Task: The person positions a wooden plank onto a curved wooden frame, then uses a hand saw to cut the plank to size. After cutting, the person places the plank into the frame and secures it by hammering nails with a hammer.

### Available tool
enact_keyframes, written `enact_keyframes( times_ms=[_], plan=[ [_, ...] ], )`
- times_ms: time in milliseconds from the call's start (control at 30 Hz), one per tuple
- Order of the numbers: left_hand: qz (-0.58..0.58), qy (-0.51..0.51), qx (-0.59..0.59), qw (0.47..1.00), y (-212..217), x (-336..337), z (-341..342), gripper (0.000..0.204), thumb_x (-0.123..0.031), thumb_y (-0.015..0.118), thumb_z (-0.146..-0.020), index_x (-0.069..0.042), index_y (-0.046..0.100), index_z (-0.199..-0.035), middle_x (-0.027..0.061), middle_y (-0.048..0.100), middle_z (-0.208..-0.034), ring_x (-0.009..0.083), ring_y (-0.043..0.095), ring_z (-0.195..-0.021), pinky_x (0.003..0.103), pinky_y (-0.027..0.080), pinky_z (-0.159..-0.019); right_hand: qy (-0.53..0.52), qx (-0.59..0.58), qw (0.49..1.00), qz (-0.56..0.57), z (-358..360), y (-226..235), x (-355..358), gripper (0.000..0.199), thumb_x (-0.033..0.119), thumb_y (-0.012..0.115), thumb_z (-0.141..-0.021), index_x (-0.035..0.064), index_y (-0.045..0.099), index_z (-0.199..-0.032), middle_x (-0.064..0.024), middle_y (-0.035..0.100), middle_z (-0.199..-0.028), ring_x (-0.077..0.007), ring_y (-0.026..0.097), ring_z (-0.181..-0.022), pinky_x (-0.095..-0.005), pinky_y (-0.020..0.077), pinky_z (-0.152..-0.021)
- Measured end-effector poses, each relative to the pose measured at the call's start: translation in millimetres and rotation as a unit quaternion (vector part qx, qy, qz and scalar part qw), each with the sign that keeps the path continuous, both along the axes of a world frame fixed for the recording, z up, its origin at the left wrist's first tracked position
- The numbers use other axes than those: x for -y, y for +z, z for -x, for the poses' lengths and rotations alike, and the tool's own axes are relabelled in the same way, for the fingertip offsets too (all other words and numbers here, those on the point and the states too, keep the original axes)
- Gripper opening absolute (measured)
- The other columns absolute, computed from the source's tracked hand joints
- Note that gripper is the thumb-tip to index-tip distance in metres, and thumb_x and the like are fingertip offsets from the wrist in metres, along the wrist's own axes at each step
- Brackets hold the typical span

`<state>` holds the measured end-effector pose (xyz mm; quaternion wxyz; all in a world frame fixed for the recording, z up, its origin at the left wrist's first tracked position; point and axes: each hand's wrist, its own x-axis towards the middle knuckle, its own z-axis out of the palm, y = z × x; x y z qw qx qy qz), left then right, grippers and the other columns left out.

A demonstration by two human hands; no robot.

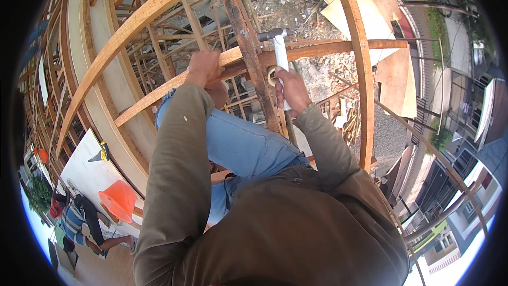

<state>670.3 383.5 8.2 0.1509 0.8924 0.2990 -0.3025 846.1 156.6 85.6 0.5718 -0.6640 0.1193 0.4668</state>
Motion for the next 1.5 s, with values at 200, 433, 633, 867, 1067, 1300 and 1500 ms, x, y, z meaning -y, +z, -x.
enact_keyframes(
  times_ms=[200, 433, 633, 867, 1067, 1300, 1500],
  plan=[
    [0.000, -0.013, -0.008, 1.000, 7, 1, -9, 0.033, -0.032, 0.076, -0.084, -0.009, 0.073, -0.107, 0.0135, 0.076, -0.104, 0.0313, 0.073, -0.102, 0.042, 0.059, -0.085, 0.105, 0.024, 0.994, 0.034, -1, -16, 4, 0.026, 0.032, 0.052, -0.105, 0.0068, 0.047, -0.100, -0.0024, 0.048, -0.069, -0.0119, 0.047, -0.047, -0.0303, 0.0409, -0.038],
    [-0.012, -0.005, 0.023, 1.000, 9, -3, -1, 0.028, -0.031, 0.076, -0.083, -0.010, 0.076, -0.101, 0.0132, 0.077, -0.102, 0.0313, 0.074, -0.099, 0.042, 0.059, -0.085, -0.060, 0.239, 0.969, -0.022, -113, 51, 15, 0.025, 0.031, 0.053, -0.105, 0.0063, 0.052, -0.106, -0.0013, 0.051, -0.076, -0.0093, 0.050, -0.055, -0.0272, 0.0463, -0.045],
    [0.007, -0.008, 0.001, 1.000, -5, -10, -10, 0.042, -0.035, 0.079, -0.082, -0.008, 0.071, -0.113, 0.0175, 0.074, -0.107, 0.0343, 0.071, -0.104, 0.046, 0.057, -0.088, -0.077, 0.099, 0.992, 0.011, -48, -4, -1, 0.021, 0.025, 0.052, -0.103, 0.0051, 0.045, -0.104, -0.0030, 0.047, -0.070, -0.0135, 0.047, -0.049, -0.0306, 0.0409, -0.041],
    [-0.006, -0.007, 0.009, 1.000, 7, -3, -10, 0.028, -0.027, 0.074, -0.083, -0.010, 0.075, -0.105, 0.0151, 0.076, -0.107, 0.0311, 0.073, -0.103, 0.044, 0.058, -0.088, 0.049, 0.016, 0.998, 0.035, -4, -35, 7, 0.023, 0.028, 0.053, -0.103, 0.0053, 0.050, -0.103, -0.0020, 0.049, -0.070, -0.0113, 0.046, -0.046, -0.0295, 0.0383, -0.035],
    [-0.009, 0.000, 0.004, 1.000, 3, -7, -7, 0.040, -0.035, 0.078, -0.082, -0.009, 0.071, -0.112, 0.0160, 0.075, -0.107, 0.0337, 0.072, -0.105, 0.045, 0.057, -0.089, 0.052, 0.048, 0.997, 0.012, -81, 29, 18, 0.037, 0.037, 0.051, -0.106, 0.0014, 0.054, -0.118, -0.0001, 0.048, -0.073, -0.0088, 0.045, -0.050, -0.0265, 0.0372, -0.039],
    [0.004, -0.017, 0.003, 1.000, -1, -7, -13, 0.041, -0.036, 0.079, -0.082, -0.009, 0.070, -0.112, 0.0156, 0.075, -0.105, 0.0336, 0.072, -0.102, 0.046, 0.058, -0.086, -0.107, 0.067, 0.992, 0.000, -42, -7, 4, 0.025, 0.031, 0.052, -0.103, 0.0075, 0.046, -0.109, -0.0004, 0.045, -0.069, -0.0116, 0.044, -0.051, -0.0299, 0.0385, -0.041],
    [0.002, 0.008, 0.005, 1.000, 5, -11, -13, 0.040, -0.035, 0.078, -0.083, -0.010, 0.070, -0.113, 0.0145, 0.075, -0.105, 0.0333, 0.072, -0.102, 0.046, 0.058, -0.086, -0.006, 0.007, 1.000, 0.007, -4, -33, 5, 0.028, 0.034, 0.051, -0.104, 0.0066, 0.049, -0.106, -0.0013, 0.047, -0.071, -0.0102, 0.044, -0.046, -0.0279, 0.0383, -0.036]
  ],
)
